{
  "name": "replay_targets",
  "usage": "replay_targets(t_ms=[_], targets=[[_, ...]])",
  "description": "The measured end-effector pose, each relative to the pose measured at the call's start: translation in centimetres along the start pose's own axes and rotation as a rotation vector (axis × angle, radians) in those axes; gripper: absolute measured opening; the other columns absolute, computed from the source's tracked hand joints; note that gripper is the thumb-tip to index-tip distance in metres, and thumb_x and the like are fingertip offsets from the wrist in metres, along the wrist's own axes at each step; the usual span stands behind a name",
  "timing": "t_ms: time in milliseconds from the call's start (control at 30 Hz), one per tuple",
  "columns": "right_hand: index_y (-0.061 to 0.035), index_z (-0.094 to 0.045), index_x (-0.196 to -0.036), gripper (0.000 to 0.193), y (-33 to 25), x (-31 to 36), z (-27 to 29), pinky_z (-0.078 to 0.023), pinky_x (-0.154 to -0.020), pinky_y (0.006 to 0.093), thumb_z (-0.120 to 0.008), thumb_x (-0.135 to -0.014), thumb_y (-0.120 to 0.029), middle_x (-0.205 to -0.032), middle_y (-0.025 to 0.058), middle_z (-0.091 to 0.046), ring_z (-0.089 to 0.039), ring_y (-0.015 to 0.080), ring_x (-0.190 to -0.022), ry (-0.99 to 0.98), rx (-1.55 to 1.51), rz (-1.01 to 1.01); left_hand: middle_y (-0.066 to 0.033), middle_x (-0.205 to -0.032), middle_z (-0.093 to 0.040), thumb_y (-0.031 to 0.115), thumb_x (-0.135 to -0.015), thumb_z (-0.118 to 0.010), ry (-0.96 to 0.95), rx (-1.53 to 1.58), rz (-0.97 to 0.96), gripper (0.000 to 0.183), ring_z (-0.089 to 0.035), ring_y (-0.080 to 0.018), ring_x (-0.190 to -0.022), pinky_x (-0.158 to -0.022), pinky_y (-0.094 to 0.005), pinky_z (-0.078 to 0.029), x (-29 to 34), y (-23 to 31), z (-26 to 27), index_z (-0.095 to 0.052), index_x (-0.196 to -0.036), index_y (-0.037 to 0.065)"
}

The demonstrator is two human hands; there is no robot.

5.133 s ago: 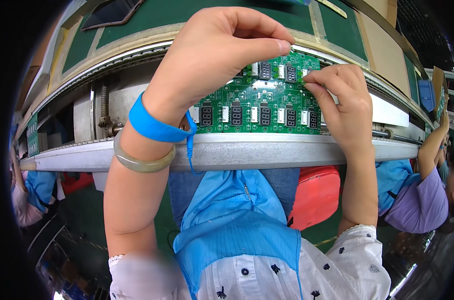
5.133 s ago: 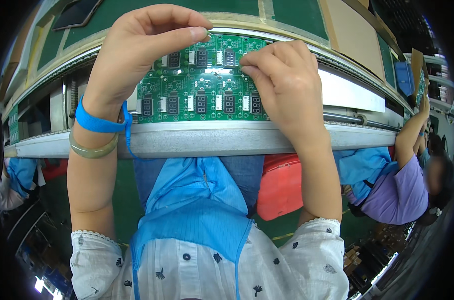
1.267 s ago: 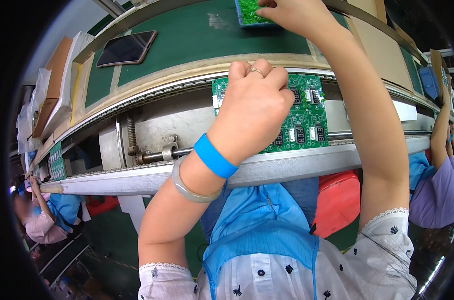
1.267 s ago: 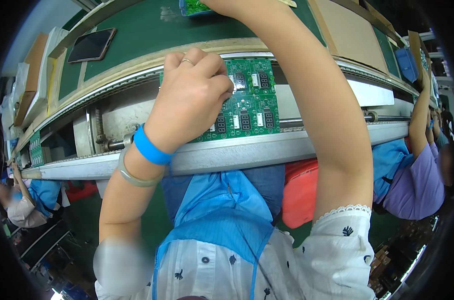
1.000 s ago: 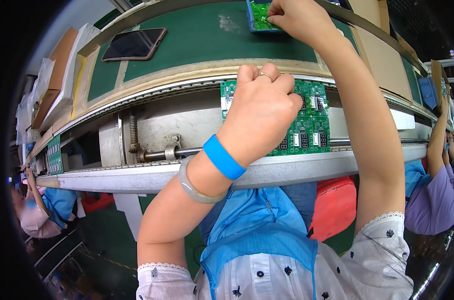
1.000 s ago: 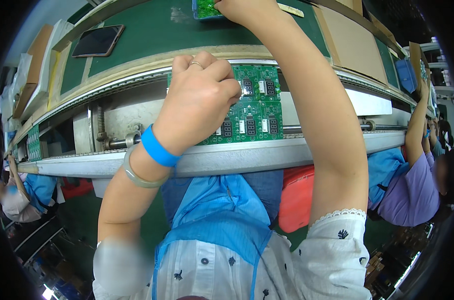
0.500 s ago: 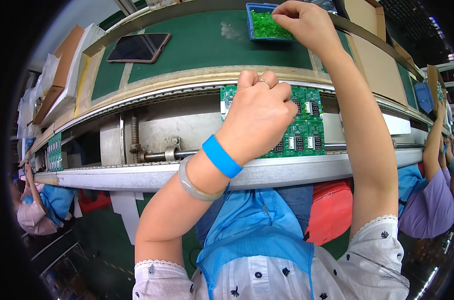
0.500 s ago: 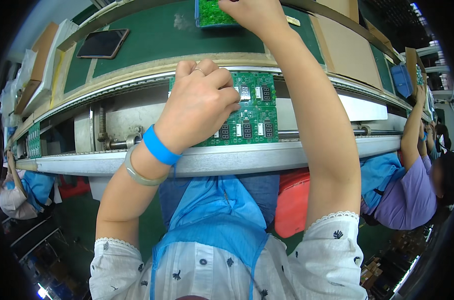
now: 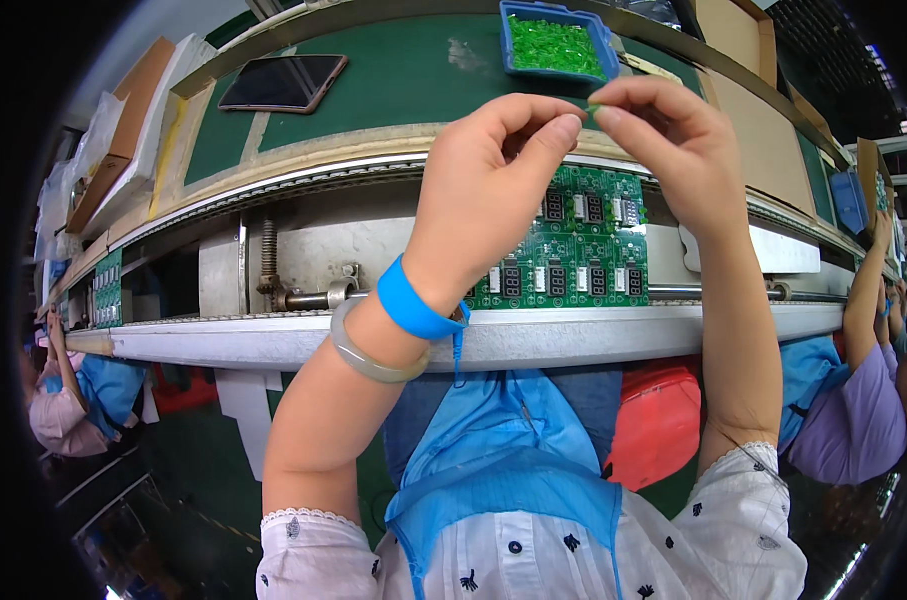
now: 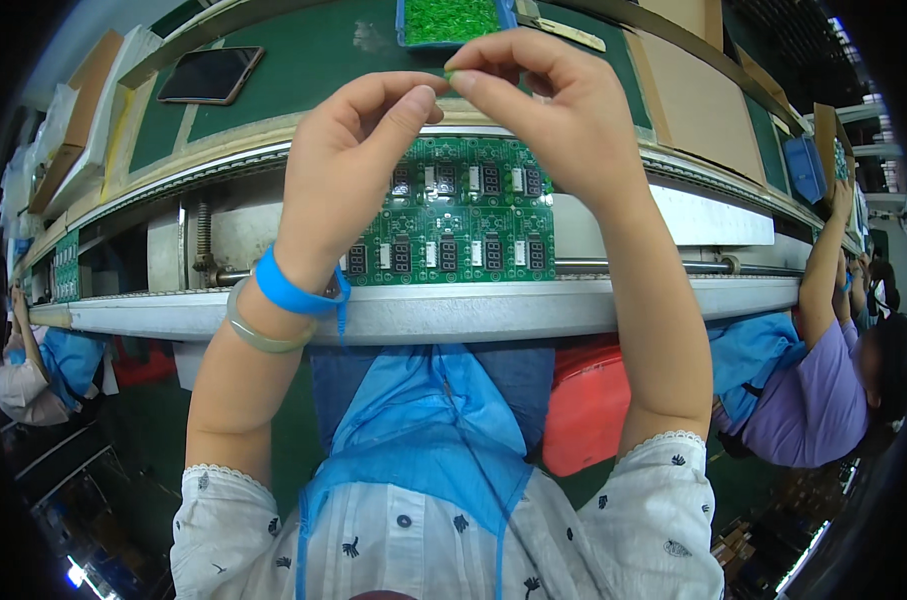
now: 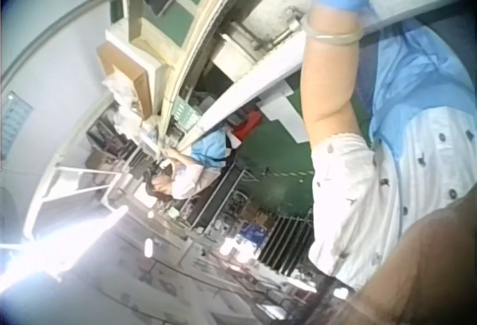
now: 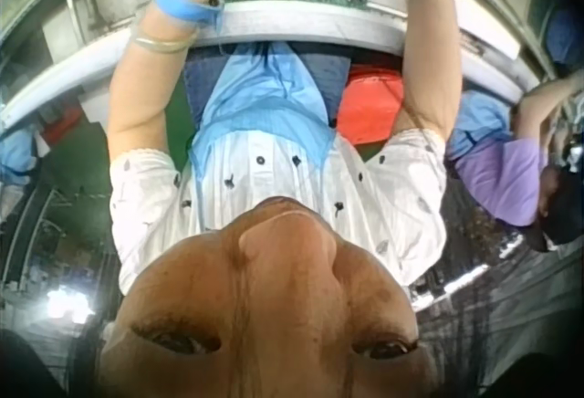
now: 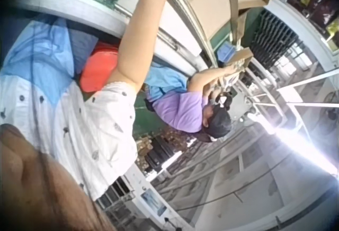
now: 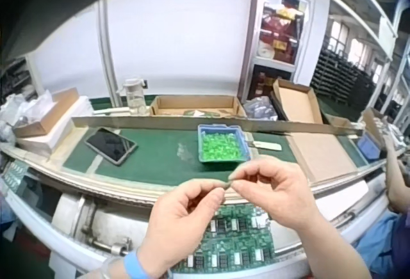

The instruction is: The person places small green electronic components onto a green circuit board by hand. They pick components from a blue tray and insert them into designated slots on the board, repeating this process for multiple units.

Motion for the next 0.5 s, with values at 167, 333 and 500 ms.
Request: replay_targets(t_ms=[167,333,500], targets=[[-0.0019,-0.076,-0.100,0.015,-2.6,2.3,0.4,-0.052,-0.079,0.0287,-0.075,-0.086,-0.008,-0.095,0.0057,-0.072,-0.065,0.0152,-0.084,0.011,0.179,0.206,-0.0038,-0.099,-0.072,0.020,-0.099,-0.069,-0.182,0.190,0.096,0.024,-0.064,-0.0092,-0.095,-0.088,-0.0237,-0.049,0.0,-0.4,-1.6,-0.071,-0.112,0.000],[-0.0019,-0.076,-0.098,0.014,-2.4,4.0,0.8,-0.054,-0.078,0.0287,-0.075,-0.084,-0.005,-0.094,0.0071,-0.072,-0.068,0.0160,-0.085,0.075,0.120,0.147,-0.0029,-0.098,-0.071,0.019,-0.098,-0.070,-0.264,0.176,0.128,0.021,-0.063,-0.0088,-0.094,-0.087,-0.0235,-0.049,0.3,-0.9,-2.3,-0.072,-0.108,0.000],[-0.0017,-0.076,-0.100,0.015,-1.1,5.6,1.0,-0.054,-0.079,0.0249,-0.077,-0.084,-0.003,-0.094,0.0062,-0.072,-0.068,0.0129,-0.086,0.160,0.032,-0.094,-0.0024,-0.098,-0.071,0.015,-0.097,-0.071,-0.281,0.160,0.102,0.018,-0.063,-0.0087,-0.093,-0.086,-0.0239,-0.050,0.5,-0.9,-2.8,-0.072,-0.107,0.000]])
Point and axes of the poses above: each hand's wrist, its own x-axis away from the middle knuckle, its own z-axis out of the back of the hand, y = z × x, the point moved 9 cm from there along -x, towards the middle knuckle
